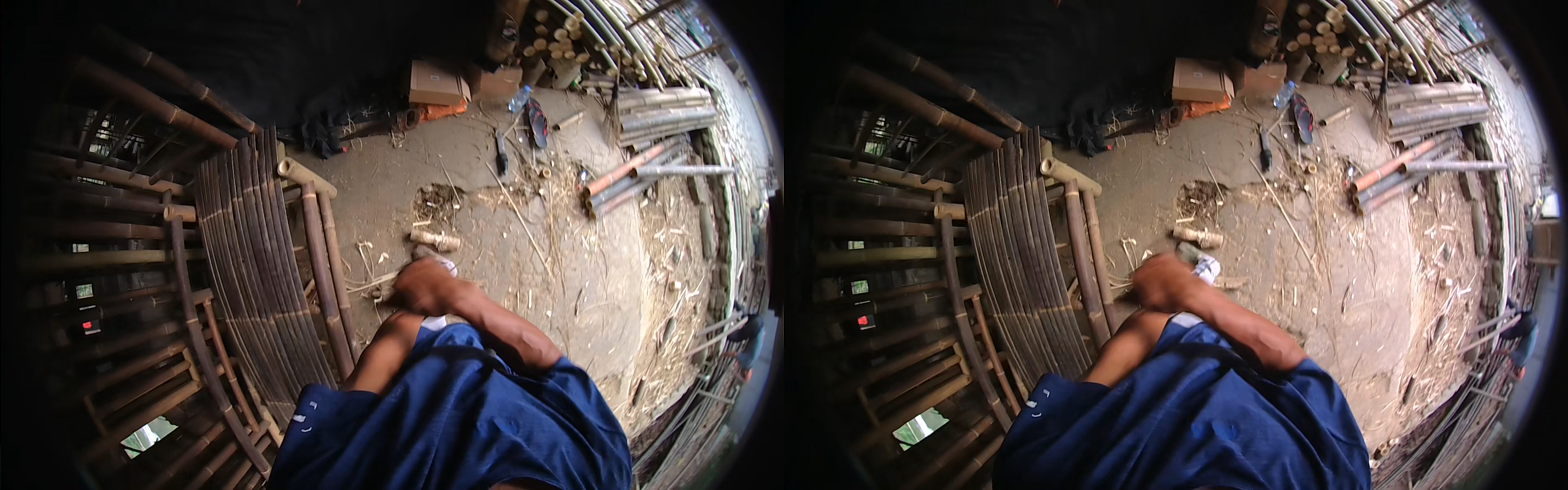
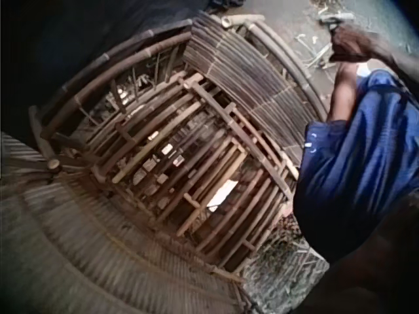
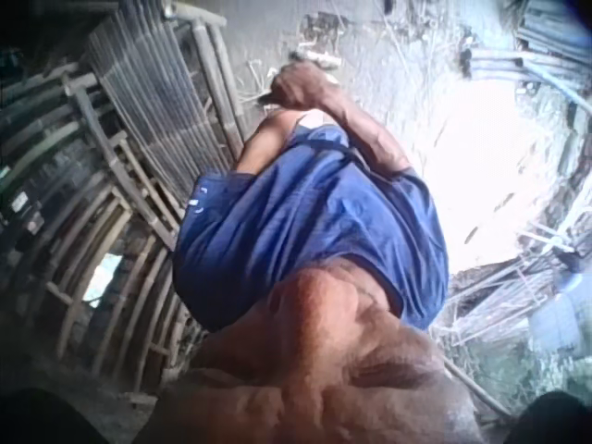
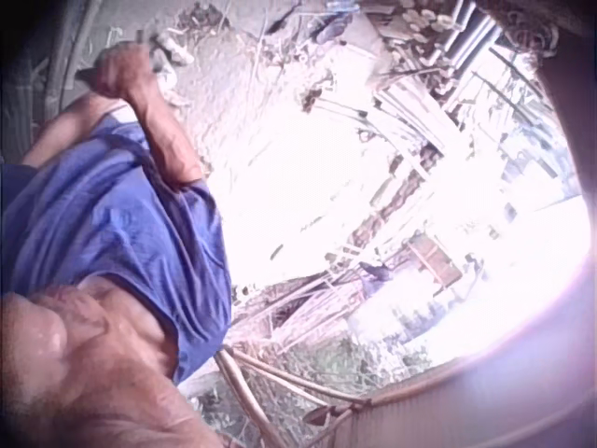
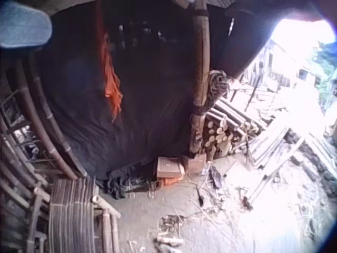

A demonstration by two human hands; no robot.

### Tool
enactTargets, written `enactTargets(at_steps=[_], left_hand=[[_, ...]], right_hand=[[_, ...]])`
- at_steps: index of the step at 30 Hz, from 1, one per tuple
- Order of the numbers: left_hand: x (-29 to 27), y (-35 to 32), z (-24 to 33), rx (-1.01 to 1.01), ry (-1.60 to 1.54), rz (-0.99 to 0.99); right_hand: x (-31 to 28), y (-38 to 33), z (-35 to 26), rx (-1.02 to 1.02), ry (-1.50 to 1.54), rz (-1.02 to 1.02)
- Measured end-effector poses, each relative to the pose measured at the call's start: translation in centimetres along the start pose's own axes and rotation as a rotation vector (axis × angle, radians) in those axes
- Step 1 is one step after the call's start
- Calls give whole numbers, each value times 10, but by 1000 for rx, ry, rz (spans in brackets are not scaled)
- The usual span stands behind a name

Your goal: The person uses a machete to split long bamboo poles into thin strips. They repeatedly strike the bamboo against a wooden block to drive the blade through the material, then place the finished strips onto a bamboo rack.

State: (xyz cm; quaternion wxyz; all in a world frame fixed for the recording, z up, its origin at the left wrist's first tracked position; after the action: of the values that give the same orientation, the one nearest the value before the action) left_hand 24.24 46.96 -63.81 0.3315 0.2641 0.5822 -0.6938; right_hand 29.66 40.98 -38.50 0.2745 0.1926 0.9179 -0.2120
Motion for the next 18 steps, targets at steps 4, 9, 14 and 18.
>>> enactTargets(at_steps=[4, 9, 14, 18], left_hand=[[-24, 46, -7, -38, -270, -435], [-54, 72, -3, -307, -1089, -518], [-176, 94, 49, -230, -1213, -461], [-178, 133, 42, -202, -1042, -3]], right_hand=[[35, -83, 258, 677, 151, 450], [67, -41, 267, 556, 929, 29], [2, 12, 272, 564, 1295, 256], [-29, 50, 385, 773, 1039, 461]])
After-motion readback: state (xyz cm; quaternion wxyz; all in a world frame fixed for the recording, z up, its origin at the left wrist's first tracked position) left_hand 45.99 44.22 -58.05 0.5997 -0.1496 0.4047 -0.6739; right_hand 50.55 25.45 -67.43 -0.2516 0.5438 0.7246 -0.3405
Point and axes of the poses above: each hand's wrist, its own y-axis towards the middle knuckle, its own x-axis out of the palm, z = x × y, the point moved 2 cm from there along y, towards the middle knuckle, and after that the axes turned 8 degrees about y, right-handed, at the moved point
